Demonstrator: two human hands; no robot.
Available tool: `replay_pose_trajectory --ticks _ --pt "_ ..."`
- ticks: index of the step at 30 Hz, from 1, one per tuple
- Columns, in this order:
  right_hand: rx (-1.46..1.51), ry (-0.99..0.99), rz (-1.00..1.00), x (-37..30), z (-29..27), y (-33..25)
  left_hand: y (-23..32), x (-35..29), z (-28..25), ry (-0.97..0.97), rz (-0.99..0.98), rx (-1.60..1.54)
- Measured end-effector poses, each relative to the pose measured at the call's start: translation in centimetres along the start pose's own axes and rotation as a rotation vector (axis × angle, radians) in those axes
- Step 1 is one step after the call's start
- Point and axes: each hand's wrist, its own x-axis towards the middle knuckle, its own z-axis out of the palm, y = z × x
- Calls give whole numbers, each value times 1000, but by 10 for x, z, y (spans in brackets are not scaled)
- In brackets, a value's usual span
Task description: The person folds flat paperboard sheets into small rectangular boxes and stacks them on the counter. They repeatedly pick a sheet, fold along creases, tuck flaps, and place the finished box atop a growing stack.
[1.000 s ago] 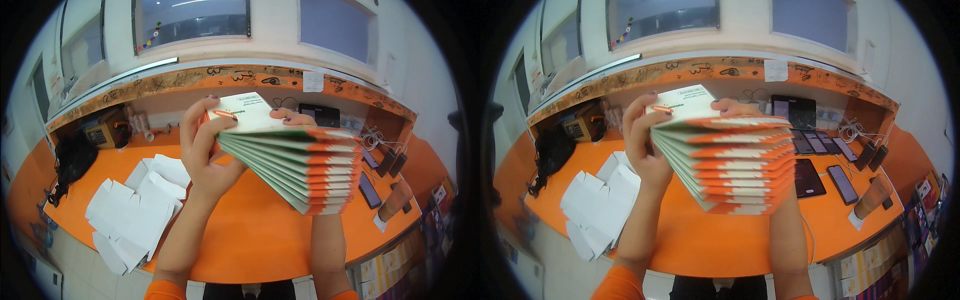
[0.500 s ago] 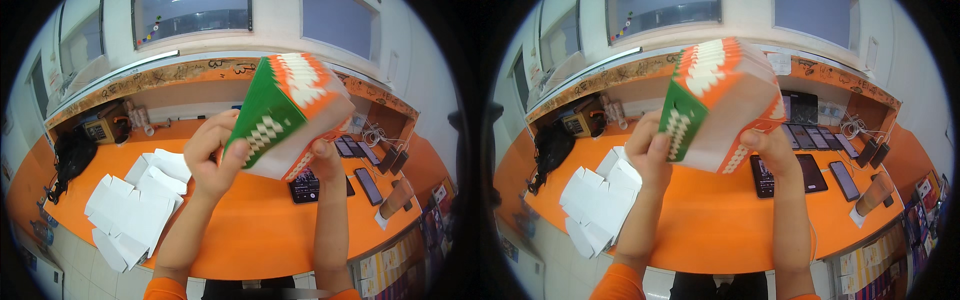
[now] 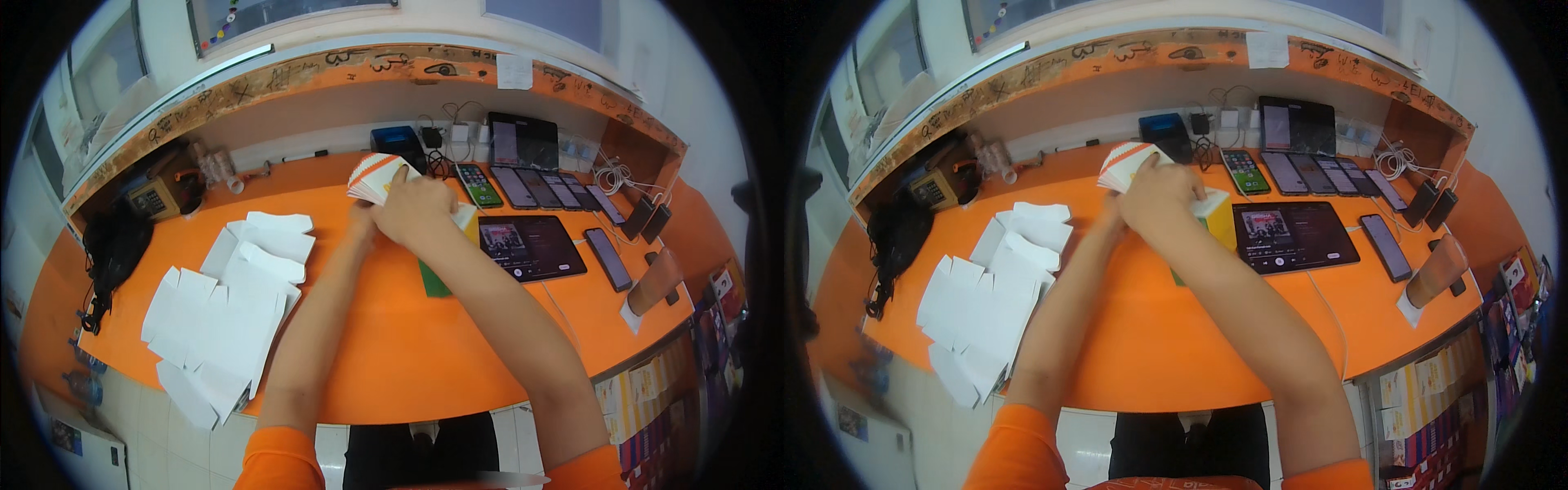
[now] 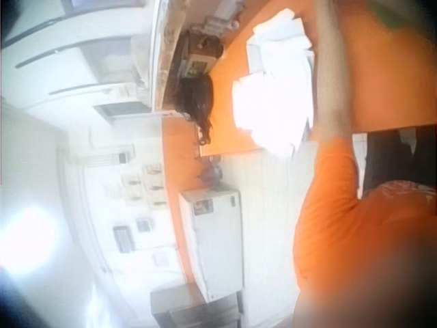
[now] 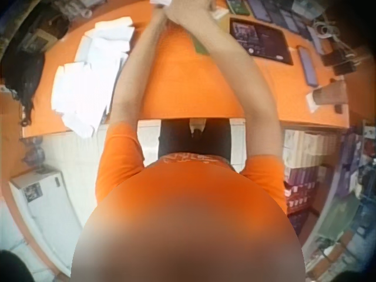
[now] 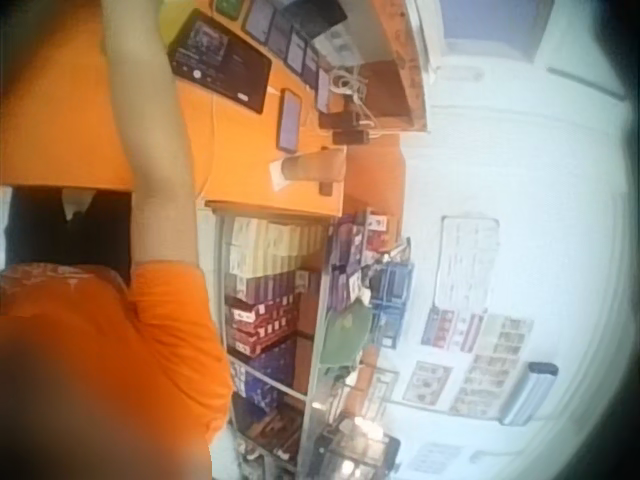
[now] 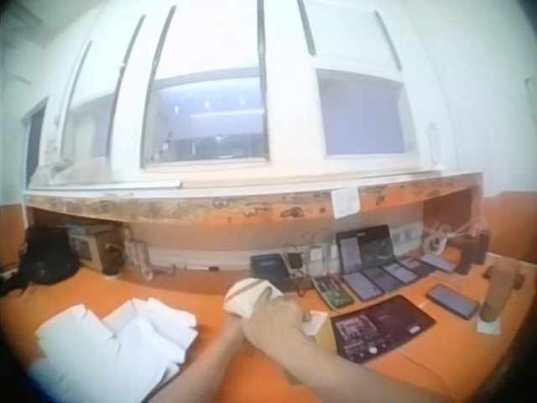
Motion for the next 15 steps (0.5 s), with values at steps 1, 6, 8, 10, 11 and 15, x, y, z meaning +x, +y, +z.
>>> replay_pose_trajectory --ticks 1,6,8,10,11,15 --pt "-41 -74 -59 10 0 -9 9 -4 -17 30 -90 -123" --pt "74 -437 -321 39 -1 -55 53 -6 -79 -91 -372 -574" --pt "291 -343 -538 37 6 -54 51 -2 -87 -68 -302 -303" --pt "581 -340 -596 25 15 -36 37 4 -83 178 -270 32" --pt "760 -363 -521 18 19 -21 30 9 -80 218 -315 -78" --pt "443 174 -396 -69 50 25 -2 22 -43 214 -201 -349"
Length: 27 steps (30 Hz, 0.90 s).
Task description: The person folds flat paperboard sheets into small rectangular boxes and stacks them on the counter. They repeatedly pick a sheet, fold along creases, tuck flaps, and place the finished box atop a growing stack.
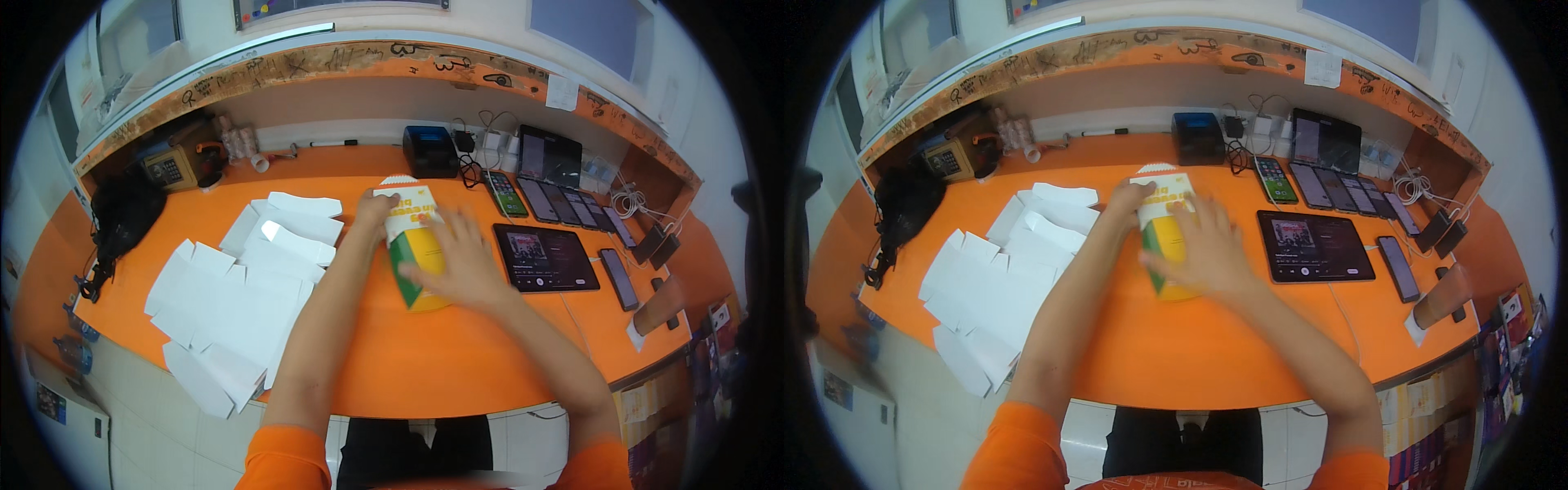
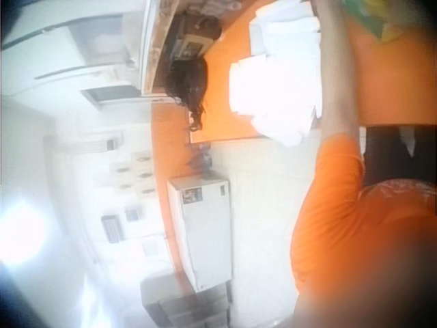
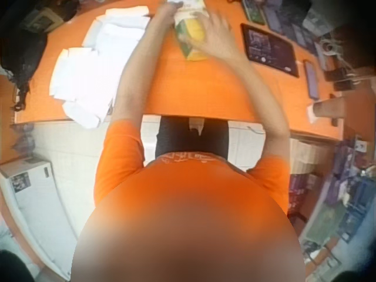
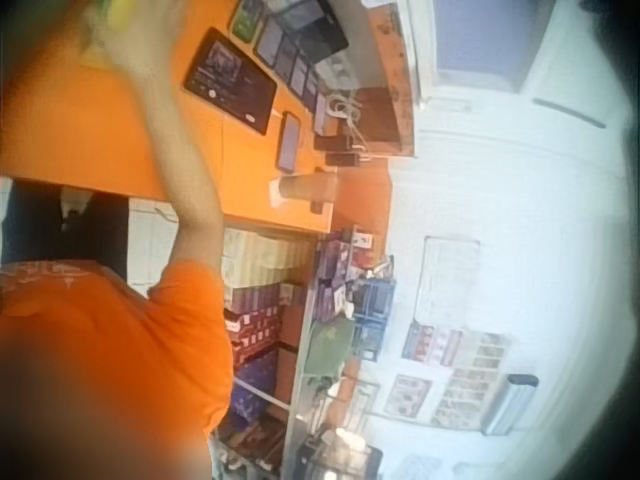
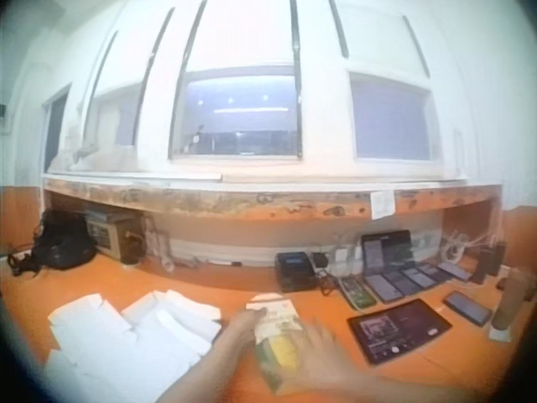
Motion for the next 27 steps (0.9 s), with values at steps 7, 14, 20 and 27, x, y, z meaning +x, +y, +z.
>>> replay_pose_trajectory --ticks 7,14,20,27 --pt "53 -44 -44 -43 7 27 13 -6 53 74 746 721" --pt "89 79 -70 -33 28 32 37 7 55 -652 1014 1090" --pt "131 189 -95 -31 38 36 -44 48 -12 -822 1123 1714" --pt "131 374 -53 -40 43 44 -16 27 4 -310 630 1651"
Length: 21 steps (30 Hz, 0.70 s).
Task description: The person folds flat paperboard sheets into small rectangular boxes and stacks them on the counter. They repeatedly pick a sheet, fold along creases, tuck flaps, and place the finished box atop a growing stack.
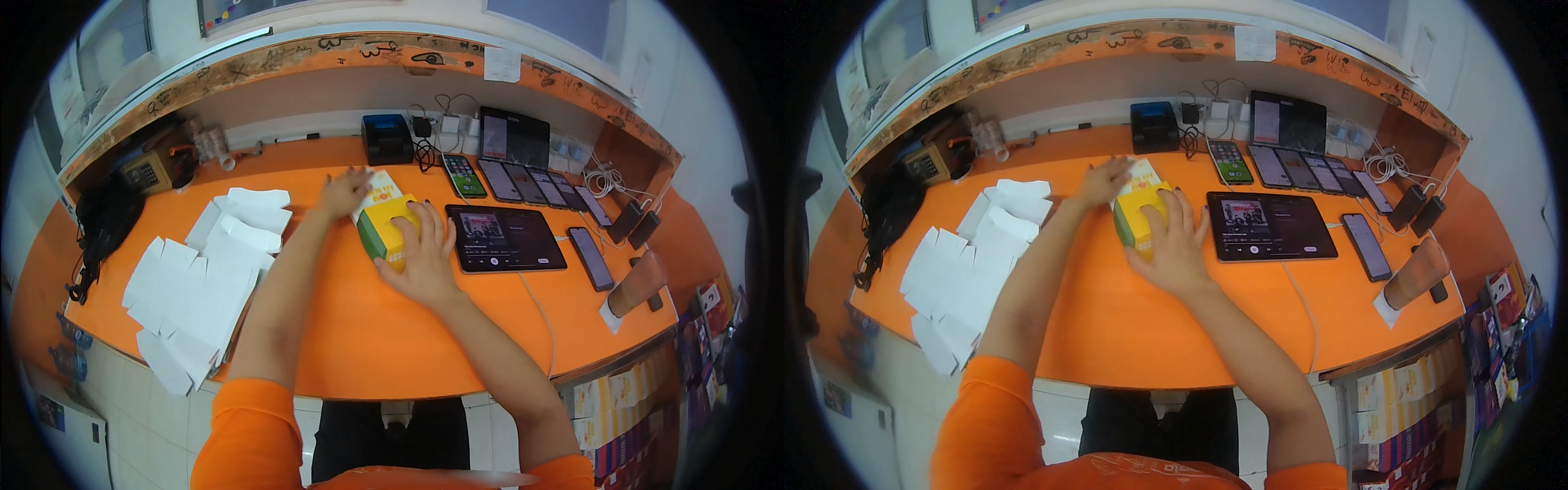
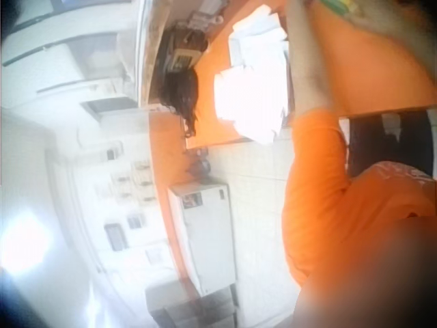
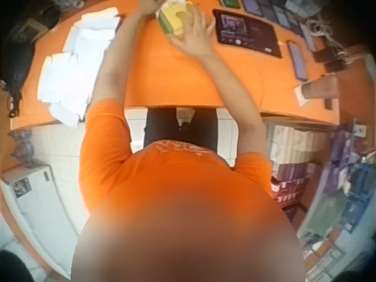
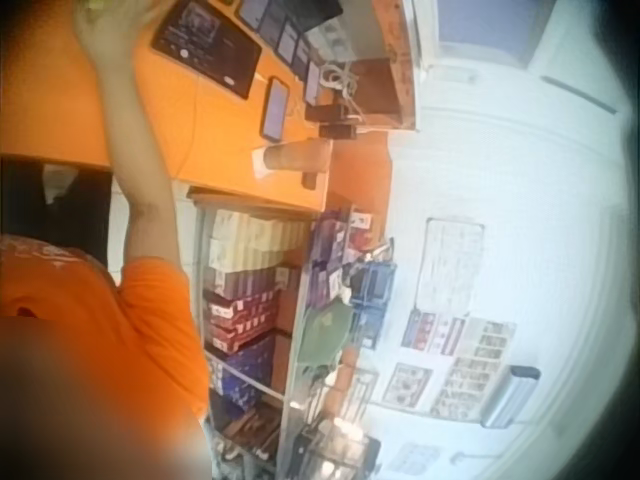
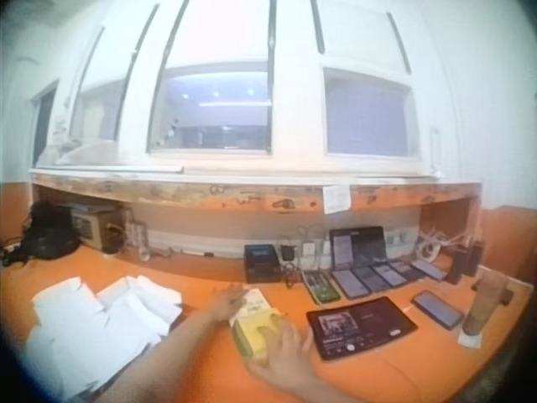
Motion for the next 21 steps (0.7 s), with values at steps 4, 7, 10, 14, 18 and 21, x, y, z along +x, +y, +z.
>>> replay_pose_trajectory --ticks 4,7,10,14,18,21 --pt "129 -4 7 7 6 7 5 1 -54 269 126 82" --pt "156 -4 36 9 8 10 9 6 -83 400 213 128" --pt "138 1 50 5 8 12 19 6 -83 389 296 74" --pt "168 -2 46 4 10 14 21 -7 -41 225 243 128" --pt "94 -84 9 5 15 17 -7 -25 15 11 117 -35" --pt "25 -117 35 5 18 17 -13 -13 18 -40 189 93"
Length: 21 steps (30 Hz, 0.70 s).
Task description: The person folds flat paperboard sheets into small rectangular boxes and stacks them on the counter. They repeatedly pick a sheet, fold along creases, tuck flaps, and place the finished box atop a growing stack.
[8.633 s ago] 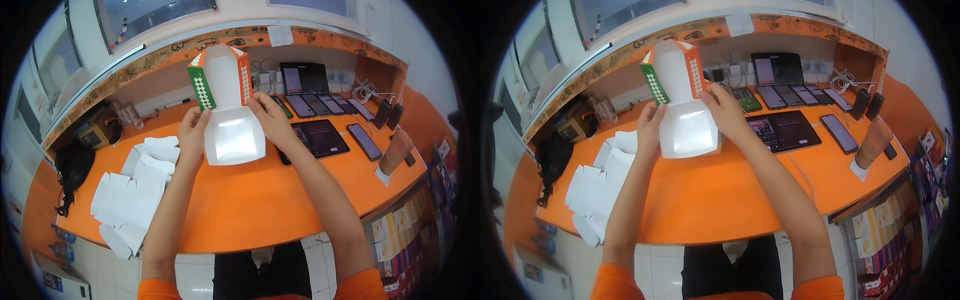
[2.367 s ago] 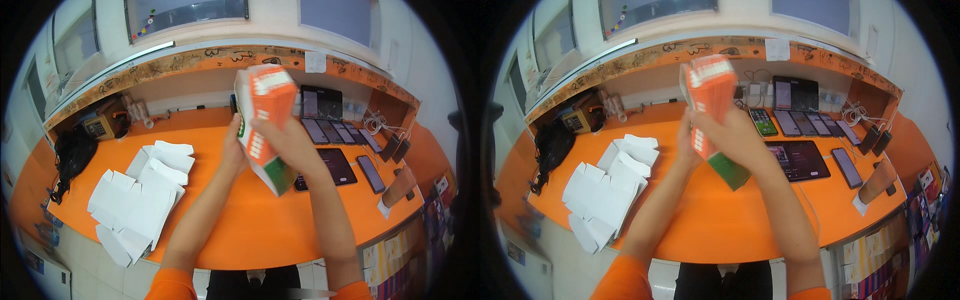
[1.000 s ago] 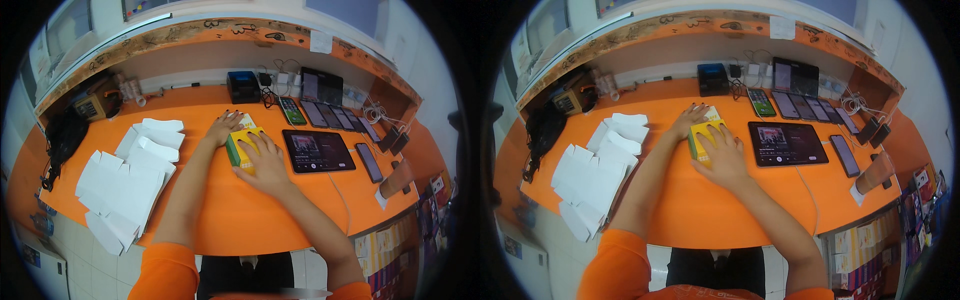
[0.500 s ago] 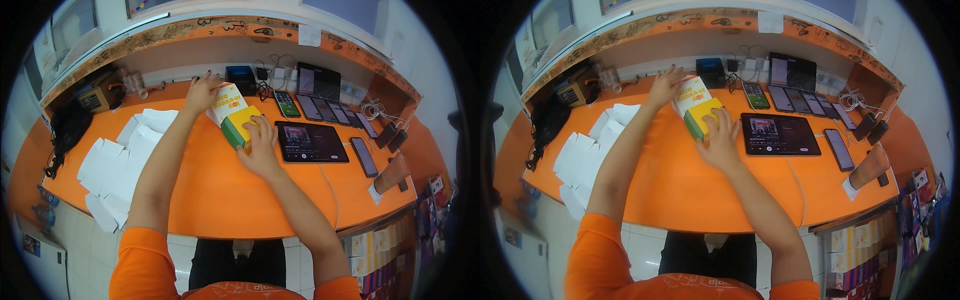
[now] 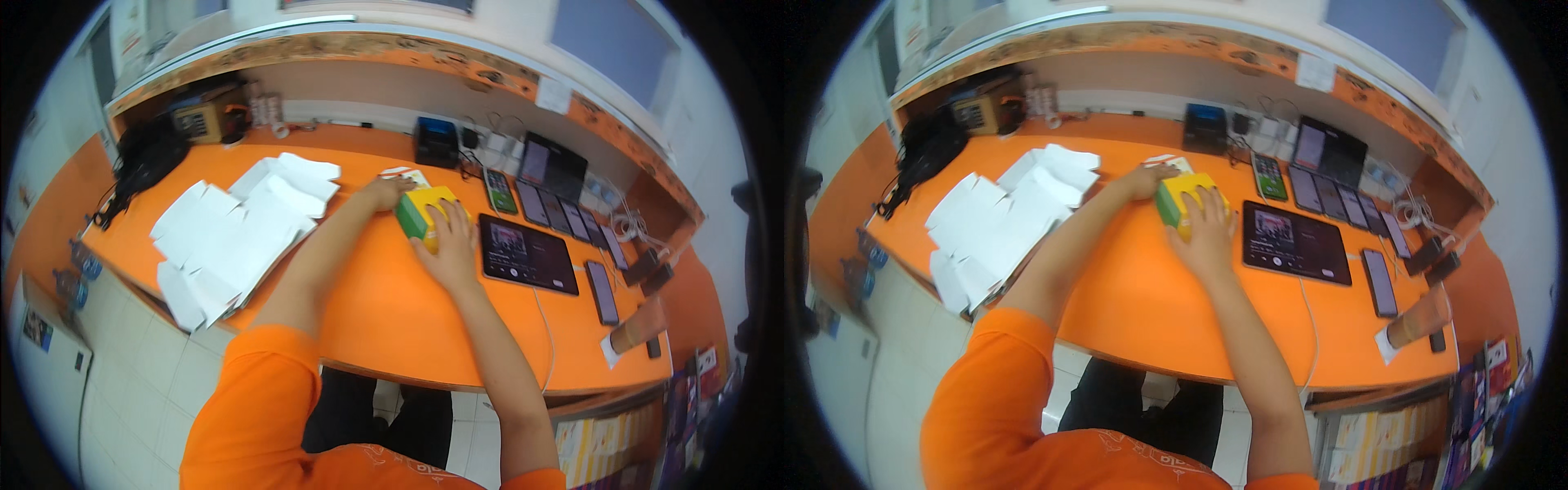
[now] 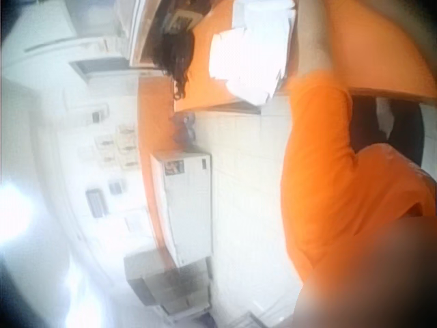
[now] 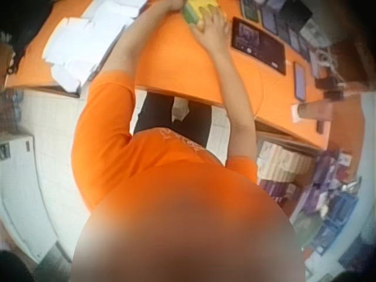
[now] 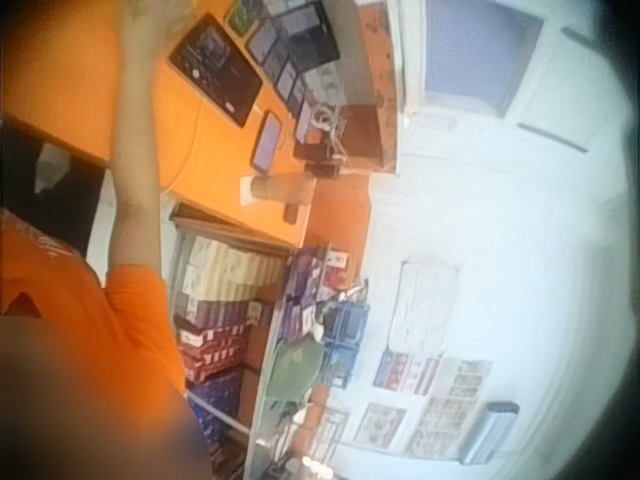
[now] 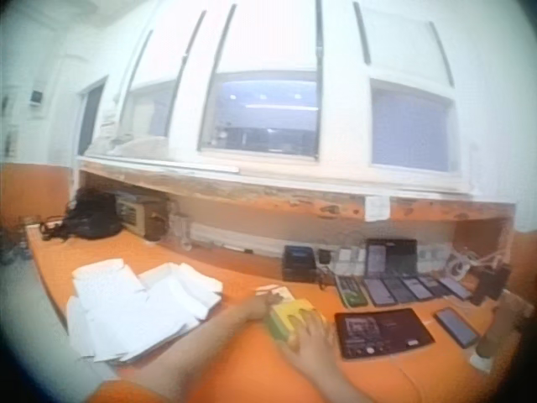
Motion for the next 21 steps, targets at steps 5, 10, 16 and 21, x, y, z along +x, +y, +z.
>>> replay_pose_trajectory --ticks 5,10,16,21 --pt "-18 59 -28 -3 -1 -3 37 -9 -63 263 -212 132" --pt "-10 38 5 -4 -4 1 78 -123 -136 118 -477 347" --pt "-8 143 -6 -2 -18 -7 87 -244 -156 -125 -696 370" --pt "333 79 -4 3 -60 -20 68 -263 -175 32 -502 102"
